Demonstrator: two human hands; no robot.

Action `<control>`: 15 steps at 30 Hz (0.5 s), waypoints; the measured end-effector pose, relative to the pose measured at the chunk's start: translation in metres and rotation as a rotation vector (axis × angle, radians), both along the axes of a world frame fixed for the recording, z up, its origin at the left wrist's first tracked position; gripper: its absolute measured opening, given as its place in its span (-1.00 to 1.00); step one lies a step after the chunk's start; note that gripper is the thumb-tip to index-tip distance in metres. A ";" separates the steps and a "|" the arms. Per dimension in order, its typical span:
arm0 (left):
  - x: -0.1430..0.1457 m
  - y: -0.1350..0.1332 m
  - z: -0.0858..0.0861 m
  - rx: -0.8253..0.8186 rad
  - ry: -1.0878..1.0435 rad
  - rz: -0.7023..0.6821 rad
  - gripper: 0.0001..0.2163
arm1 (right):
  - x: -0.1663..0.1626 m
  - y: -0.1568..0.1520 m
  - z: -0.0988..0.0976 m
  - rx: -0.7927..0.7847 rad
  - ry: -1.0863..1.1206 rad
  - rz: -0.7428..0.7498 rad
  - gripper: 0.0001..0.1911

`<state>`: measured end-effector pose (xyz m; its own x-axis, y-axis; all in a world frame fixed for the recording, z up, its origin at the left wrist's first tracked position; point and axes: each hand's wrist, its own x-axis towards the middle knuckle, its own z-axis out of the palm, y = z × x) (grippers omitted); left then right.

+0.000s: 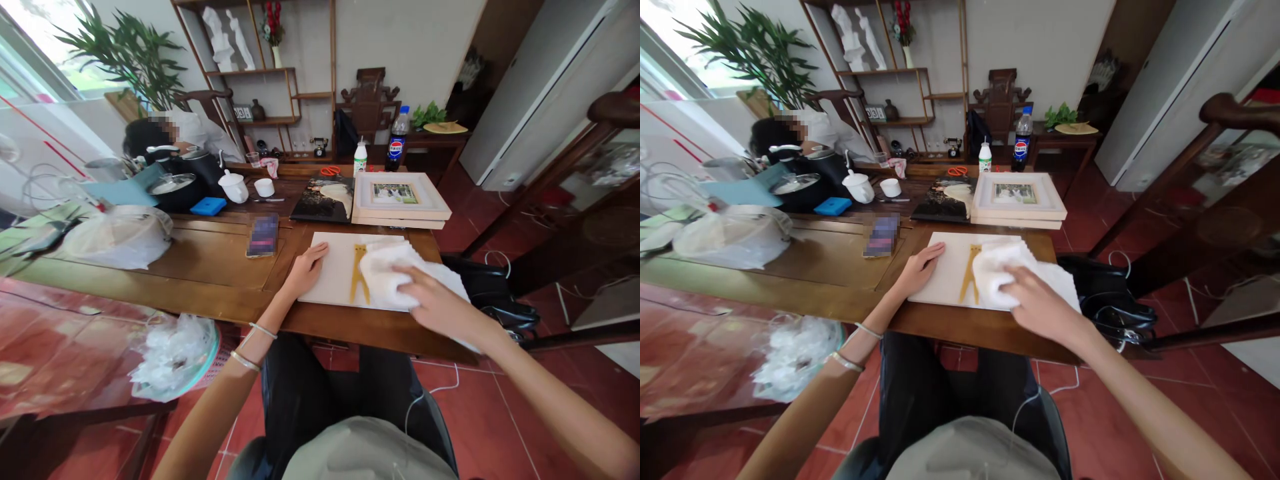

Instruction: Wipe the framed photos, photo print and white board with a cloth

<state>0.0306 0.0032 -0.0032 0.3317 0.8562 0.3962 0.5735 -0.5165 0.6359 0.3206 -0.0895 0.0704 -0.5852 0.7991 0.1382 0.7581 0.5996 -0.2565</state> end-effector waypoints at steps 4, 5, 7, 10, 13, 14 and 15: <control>0.000 0.001 -0.001 0.016 0.002 -0.011 -0.64 | -0.015 -0.042 0.021 -0.080 -0.066 0.092 -0.52; 0.000 0.001 -0.001 0.019 0.000 -0.011 -0.64 | -0.016 -0.041 0.022 -0.094 -0.076 0.084 -0.51; 0.000 0.001 -0.001 0.015 0.000 -0.011 -0.64 | -0.015 -0.025 0.018 -0.088 -0.085 0.043 -0.52; -0.001 0.001 -0.001 0.002 0.000 -0.011 -0.64 | -0.008 0.024 0.001 -0.016 -0.083 -0.019 -0.53; -0.001 0.000 0.001 0.001 -0.006 -0.007 -0.64 | -0.005 0.074 -0.015 -0.009 -0.057 -0.107 -0.51; 0.000 0.000 0.001 0.003 -0.009 -0.006 -0.64 | -0.005 0.085 -0.017 -0.006 -0.050 -0.138 -0.51; 0.000 -0.001 0.001 0.005 -0.010 -0.005 -0.64 | -0.007 0.092 -0.019 0.006 -0.052 -0.155 -0.51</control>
